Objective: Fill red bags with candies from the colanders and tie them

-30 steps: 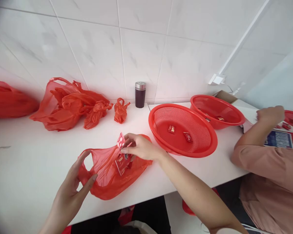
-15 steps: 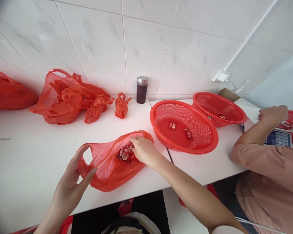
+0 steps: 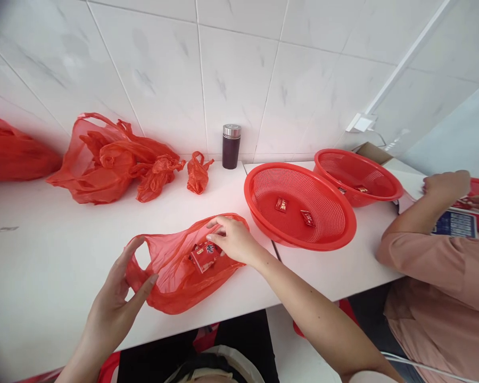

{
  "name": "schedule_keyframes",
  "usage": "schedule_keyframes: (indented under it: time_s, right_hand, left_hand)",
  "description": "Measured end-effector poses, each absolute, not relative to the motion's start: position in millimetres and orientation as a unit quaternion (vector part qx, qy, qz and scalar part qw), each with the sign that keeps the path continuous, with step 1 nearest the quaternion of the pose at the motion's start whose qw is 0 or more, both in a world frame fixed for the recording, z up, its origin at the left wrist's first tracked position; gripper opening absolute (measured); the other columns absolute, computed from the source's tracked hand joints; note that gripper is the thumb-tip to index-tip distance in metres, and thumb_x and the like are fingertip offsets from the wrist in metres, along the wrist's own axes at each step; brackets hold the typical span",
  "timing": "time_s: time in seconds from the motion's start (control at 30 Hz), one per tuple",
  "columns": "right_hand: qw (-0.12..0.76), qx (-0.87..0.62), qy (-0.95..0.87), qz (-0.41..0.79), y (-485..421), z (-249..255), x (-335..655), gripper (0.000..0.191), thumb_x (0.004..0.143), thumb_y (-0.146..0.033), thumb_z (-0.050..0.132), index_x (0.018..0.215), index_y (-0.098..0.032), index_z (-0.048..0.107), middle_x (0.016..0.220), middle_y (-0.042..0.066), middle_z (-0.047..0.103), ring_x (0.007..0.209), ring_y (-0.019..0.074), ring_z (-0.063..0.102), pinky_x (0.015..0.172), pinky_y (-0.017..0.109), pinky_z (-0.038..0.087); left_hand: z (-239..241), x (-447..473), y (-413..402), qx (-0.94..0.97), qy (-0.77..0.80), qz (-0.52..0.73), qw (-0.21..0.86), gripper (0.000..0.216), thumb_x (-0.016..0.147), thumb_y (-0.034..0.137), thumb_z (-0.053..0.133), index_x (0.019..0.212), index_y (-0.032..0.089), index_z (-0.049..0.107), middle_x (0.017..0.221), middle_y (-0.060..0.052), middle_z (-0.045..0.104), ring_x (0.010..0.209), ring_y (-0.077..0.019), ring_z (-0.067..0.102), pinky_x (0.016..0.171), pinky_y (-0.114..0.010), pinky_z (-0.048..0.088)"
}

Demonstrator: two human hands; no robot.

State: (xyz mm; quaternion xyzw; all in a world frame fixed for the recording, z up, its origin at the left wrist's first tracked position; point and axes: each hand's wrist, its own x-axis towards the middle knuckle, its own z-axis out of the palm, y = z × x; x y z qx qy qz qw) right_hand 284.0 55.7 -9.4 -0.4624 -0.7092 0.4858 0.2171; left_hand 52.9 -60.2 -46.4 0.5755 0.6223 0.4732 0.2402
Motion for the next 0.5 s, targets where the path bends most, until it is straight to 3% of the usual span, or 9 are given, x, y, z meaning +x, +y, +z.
schedule_keyframes:
  time_s: [0.13, 0.3, 0.37, 0.47, 0.5]
  right_hand:
    - [0.256, -0.455, -0.744, 0.417, 53.8, -1.8, 279.0, 0.023, 0.092, -0.032, 0.052, 0.113, -0.026, 0.06, 0.102, 0.004, 0.069, 0.085, 0.0149, 0.067, 0.069, 0.028, 0.054]
    - [0.327, -0.514, -0.762, 0.22, 94.3, 37.3, 327.2, 0.024, 0.093, -0.033, 0.051, 0.113, -0.025, 0.06, 0.108, 0.005, 0.069, 0.093, 0.0169, 0.065, 0.081, 0.032, 0.052]
    - [0.257, -0.58, -0.76, 0.143, 121.7, 48.2, 362.8, 0.032, 0.093, -0.036, 0.05, 0.123, -0.026, 0.055, 0.117, 0.007, 0.065, 0.101, 0.0195, 0.064, 0.085, 0.033, 0.05]
    - [0.004, -0.711, -0.697, 0.092, 155.7, 47.1, 419.2, 0.059, 0.091, -0.04, 0.054, 0.144, -0.023, 0.036, 0.135, 0.014, 0.055, 0.115, 0.0273, 0.058, 0.089, 0.037, 0.048]
    - [-0.044, -0.734, -0.67, 0.097, 162.4, 42.3, 435.6, 0.067, 0.086, -0.039, 0.062, 0.145, -0.019, 0.036, 0.132, 0.018, 0.055, 0.115, 0.0316, 0.057, 0.088, 0.039, 0.048]
  left_hand:
    - [-45.1, 53.8, -59.6, 0.577, 0.621, 0.473, 0.241, 0.065, 0.087, 0.033, 0.06, 0.146, 0.037, 0.034, 0.151, -0.001, 0.04, 0.141, -0.0244, 0.032, 0.116, -0.045, 0.027]
    - [-42.3, 51.9, -61.5, 0.582, 0.623, 0.466, 0.237, 0.066, 0.086, 0.035, 0.06, 0.147, 0.035, 0.034, 0.147, -0.004, 0.045, 0.141, -0.0256, 0.034, 0.116, -0.046, 0.026]
    - [-40.8, 51.2, -62.1, 0.582, 0.631, 0.46, 0.227, 0.067, 0.085, 0.038, 0.06, 0.147, 0.034, 0.034, 0.145, -0.005, 0.047, 0.139, -0.0279, 0.036, 0.116, -0.048, 0.027]
    - [-42.2, 48.2, -62.2, 0.584, 0.648, 0.443, 0.206, 0.068, 0.084, 0.042, 0.059, 0.147, 0.035, 0.034, 0.142, -0.005, 0.05, 0.136, -0.0304, 0.041, 0.114, -0.05, 0.029]
    - [-44.6, 46.2, -61.7, 0.586, 0.651, 0.438, 0.203, 0.069, 0.083, 0.043, 0.059, 0.147, 0.035, 0.034, 0.141, -0.005, 0.051, 0.134, -0.031, 0.042, 0.114, -0.051, 0.029]
